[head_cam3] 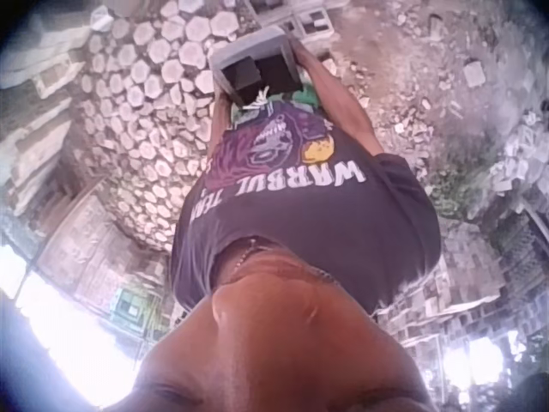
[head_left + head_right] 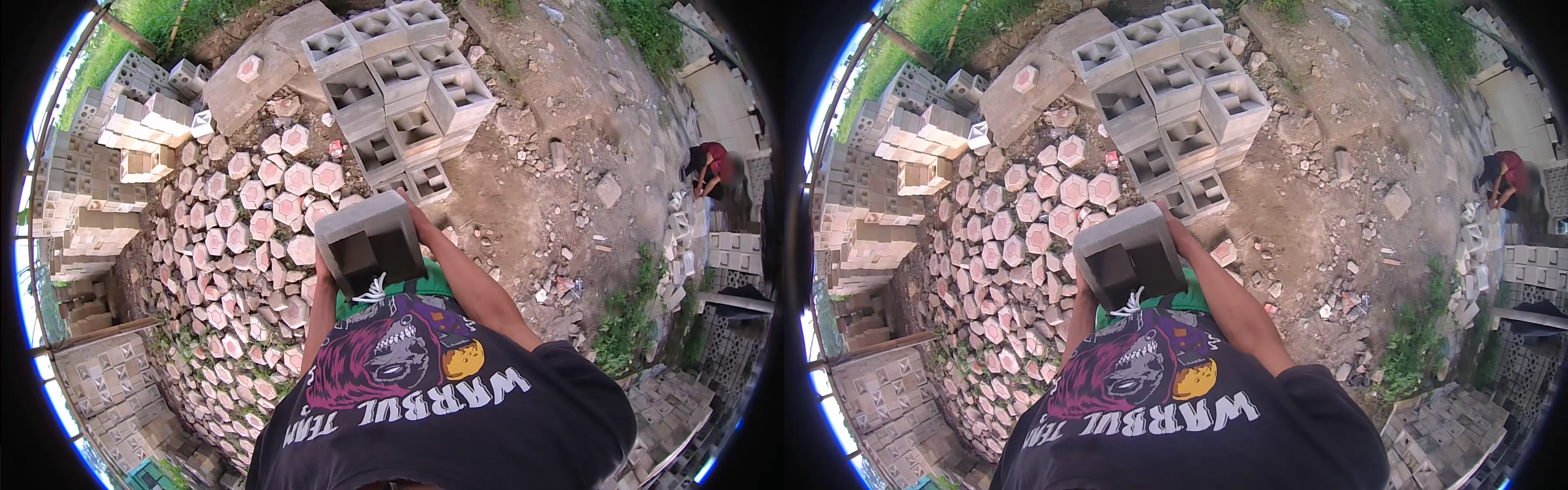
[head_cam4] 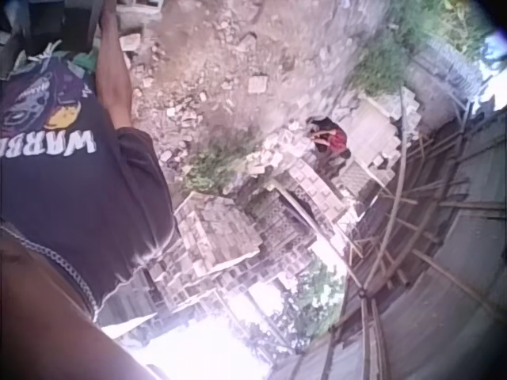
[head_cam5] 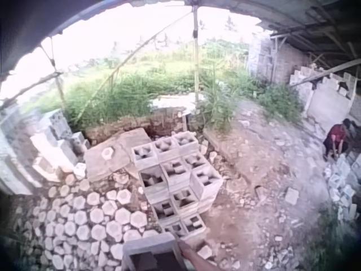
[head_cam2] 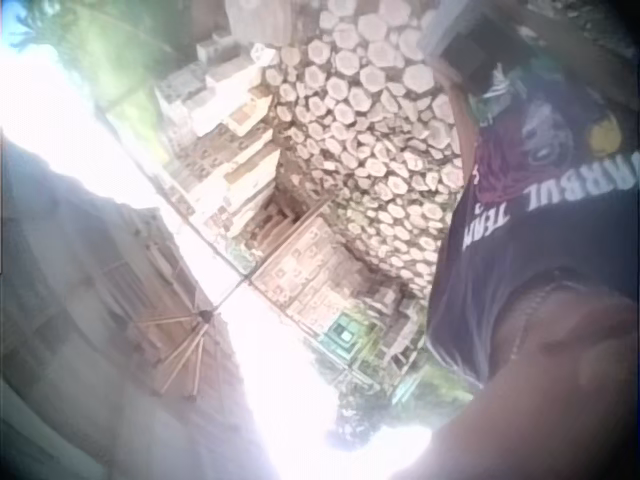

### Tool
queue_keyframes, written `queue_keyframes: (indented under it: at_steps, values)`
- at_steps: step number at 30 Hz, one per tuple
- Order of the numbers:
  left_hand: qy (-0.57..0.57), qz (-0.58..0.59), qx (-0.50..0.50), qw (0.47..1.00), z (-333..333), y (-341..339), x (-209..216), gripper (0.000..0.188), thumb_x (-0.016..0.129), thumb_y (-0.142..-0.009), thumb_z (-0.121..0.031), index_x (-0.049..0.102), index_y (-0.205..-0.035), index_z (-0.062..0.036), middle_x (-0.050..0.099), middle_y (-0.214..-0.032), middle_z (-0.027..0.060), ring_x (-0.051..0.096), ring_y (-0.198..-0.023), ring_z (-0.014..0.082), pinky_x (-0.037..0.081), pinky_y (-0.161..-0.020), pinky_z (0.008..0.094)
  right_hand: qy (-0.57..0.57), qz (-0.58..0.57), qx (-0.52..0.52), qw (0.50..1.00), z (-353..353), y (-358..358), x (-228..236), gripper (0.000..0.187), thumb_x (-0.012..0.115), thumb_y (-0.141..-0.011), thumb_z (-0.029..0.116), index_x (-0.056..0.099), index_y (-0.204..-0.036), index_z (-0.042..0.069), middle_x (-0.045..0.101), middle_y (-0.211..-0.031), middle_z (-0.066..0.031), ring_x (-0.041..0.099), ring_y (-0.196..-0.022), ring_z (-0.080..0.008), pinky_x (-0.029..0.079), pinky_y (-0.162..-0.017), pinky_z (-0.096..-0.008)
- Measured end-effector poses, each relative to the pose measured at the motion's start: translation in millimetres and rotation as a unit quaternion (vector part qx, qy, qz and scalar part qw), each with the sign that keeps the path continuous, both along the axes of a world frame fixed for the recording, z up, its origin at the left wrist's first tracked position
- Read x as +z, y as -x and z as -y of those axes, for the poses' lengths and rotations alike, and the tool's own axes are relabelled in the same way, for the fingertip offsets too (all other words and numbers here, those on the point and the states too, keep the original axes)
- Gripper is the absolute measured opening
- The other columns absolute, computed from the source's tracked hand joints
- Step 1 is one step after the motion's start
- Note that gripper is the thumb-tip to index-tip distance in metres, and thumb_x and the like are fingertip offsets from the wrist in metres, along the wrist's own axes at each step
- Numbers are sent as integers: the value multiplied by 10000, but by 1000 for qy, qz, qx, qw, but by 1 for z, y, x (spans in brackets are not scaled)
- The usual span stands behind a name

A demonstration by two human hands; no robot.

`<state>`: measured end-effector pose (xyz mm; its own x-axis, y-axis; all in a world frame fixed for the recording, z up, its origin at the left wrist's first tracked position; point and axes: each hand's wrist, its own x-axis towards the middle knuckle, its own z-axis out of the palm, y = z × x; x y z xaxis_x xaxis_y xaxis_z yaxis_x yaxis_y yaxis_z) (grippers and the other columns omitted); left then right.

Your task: The person stacks several concrete ventilation blocks by hand onto an existing pile in an outdoor workspace.

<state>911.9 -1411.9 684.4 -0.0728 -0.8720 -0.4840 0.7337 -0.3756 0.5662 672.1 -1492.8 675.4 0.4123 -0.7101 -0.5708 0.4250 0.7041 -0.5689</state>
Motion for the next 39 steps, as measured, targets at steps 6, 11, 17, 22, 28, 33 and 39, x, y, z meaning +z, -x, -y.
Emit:
queue_keyframes:
  at_steps: [6,11,17,22,28,33,39]
  values:
    - [-42,32,-86,995,105,14,-13,559,360,-951,-489,439,-1316,-73,557,-1221,96,565,-1067,225,498,-885,355,9,-16,-97,995,59,28,-12,656,343,-939,572,532,-1242,22,590,-1126,-65,533,-1017,-152,402,-908,-280]
    - [-19,30,-154,987,209,39,-13,565,355,-951,-506,475,-1284,-66,579,-1172,97,572,-1039,213,495,-875,344,10,25,-189,982,128,46,-17,640,328,-948,558,527,-1245,28,584,-1170,-69,533,-1066,-174,404,-941,-286]
    - [-18,-5,-221,975,337,40,-34,566,336,-960,-511,505,-1261,-64,584,-1167,85,569,-1015,190,473,-875,313,-7,13,-279,960,208,42,-26,640,354,-930,578,519,-1263,57,560,-1230,-75,523,-1109,-198,389,-978,-318]
    - [-73,0,-226,971,384,58,-50,568,360,-953,-516,519,-1251,-59,596,-1148,73,564,-1019,188,449,-908,309,-82,-40,-288,953,254,59,9,650,379,-916,590,496,-1291,71,536,-1265,-68,506,-1138,-200,387,-982,-329]
    - [-117,-67,-194,972,397,89,-73,471,360,-966,-419,509,-1246,-71,597,-1156,79,573,-1045,230,466,-925,371,-139,29,-245,959,277,95,-87,649,472,-876,599,549,-1224,56,597,-1151,-52,551,-1046,-179,413,-940,-308]
    - [-189,-21,-116,975,351,111,-186,488,352,-955,-435,522,-1244,-81,586,-1180,84,555,-1075,253,449,-938,385,-221,-69,-124,965,303,119,-154,647,412,-902,584,546,-1230,42,587,-1192,-80,541,-1074,-187,399,-962,-320]
    - [-285,40,-120,950,304,150,-242,552,298,-956,-470,453,-1317,-82,533,-1253,101,510,-1137,259,400,-986,396,-203,-144,-51,967,278,157,-211,555,284,-980,458,482,-1292,43,541,-1256,-75,505,-1140,-172,362,-999,-310]
